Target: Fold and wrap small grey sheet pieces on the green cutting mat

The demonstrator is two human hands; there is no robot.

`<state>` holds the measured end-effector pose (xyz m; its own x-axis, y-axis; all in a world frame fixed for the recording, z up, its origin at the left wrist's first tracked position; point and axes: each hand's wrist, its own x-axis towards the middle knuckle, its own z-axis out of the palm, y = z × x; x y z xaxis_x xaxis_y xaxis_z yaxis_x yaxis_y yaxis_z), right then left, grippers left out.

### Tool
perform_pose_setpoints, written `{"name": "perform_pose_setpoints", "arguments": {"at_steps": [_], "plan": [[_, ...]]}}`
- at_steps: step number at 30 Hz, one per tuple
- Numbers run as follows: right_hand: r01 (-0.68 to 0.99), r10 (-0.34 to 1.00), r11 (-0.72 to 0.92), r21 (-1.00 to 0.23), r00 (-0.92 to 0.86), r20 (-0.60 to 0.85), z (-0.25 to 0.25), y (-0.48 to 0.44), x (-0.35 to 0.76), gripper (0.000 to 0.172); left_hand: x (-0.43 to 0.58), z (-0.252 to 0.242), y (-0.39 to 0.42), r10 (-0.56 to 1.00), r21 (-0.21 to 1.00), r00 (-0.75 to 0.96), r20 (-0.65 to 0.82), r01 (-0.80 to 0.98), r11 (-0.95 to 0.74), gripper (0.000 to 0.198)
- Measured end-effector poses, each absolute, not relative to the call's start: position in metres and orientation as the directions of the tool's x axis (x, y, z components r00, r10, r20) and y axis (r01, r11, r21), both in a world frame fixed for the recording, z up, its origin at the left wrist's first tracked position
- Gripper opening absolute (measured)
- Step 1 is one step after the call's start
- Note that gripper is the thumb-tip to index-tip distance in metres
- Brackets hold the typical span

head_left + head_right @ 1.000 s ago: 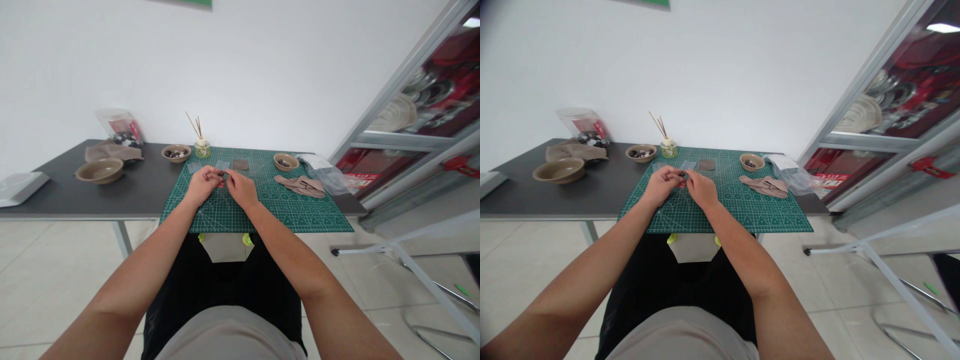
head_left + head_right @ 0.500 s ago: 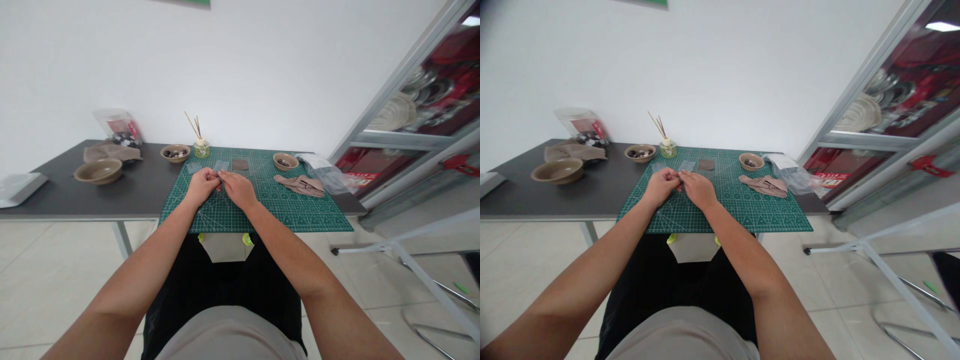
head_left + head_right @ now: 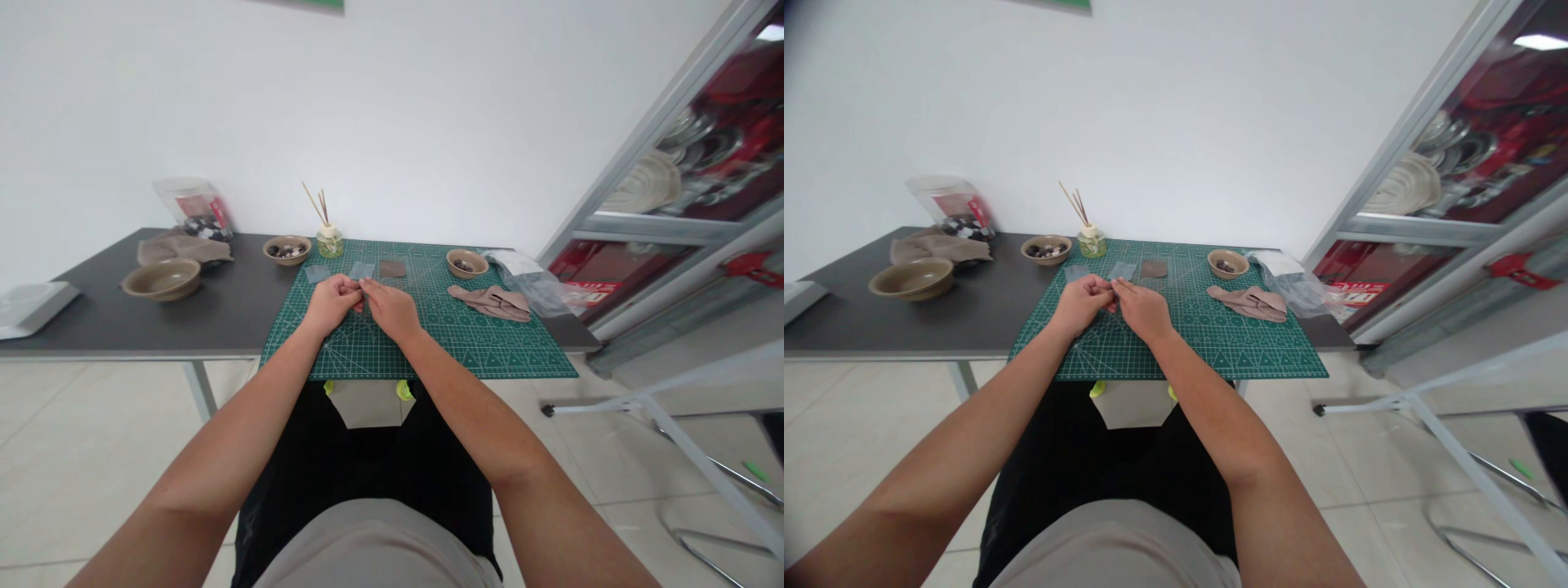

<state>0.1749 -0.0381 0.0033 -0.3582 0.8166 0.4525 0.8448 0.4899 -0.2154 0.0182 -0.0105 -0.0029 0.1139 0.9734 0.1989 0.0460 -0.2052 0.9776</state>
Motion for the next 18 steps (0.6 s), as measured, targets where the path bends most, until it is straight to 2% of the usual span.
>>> {"name": "perform_pose_setpoints", "arguments": {"at_steps": [4,13,18], "plan": [[0.837,0.804,0.512,-0.193,-0.388,0.45,0.0045,-0.0399,0.1741,0.043,0.018,-0.0039,-0.0094,0.975,0.979,0.11,0.192,0.049,-0.199,0.017],[0.837,0.821,0.476,-0.27,-0.313,0.477,0.0046,-0.0386,0.1762,0.045,0.0181,-0.0038,-0.0107,0.973,0.976,0.078,0.217,-0.032,-0.216,0.025],[0.824,0.819,0.498,-0.271,-0.344,0.459,0.0049,-0.0385,0.1752,0.046,0.0187,-0.0056,-0.0086,0.975,0.98,0.108,0.196,-0.038,-0.193,0.026]]}}
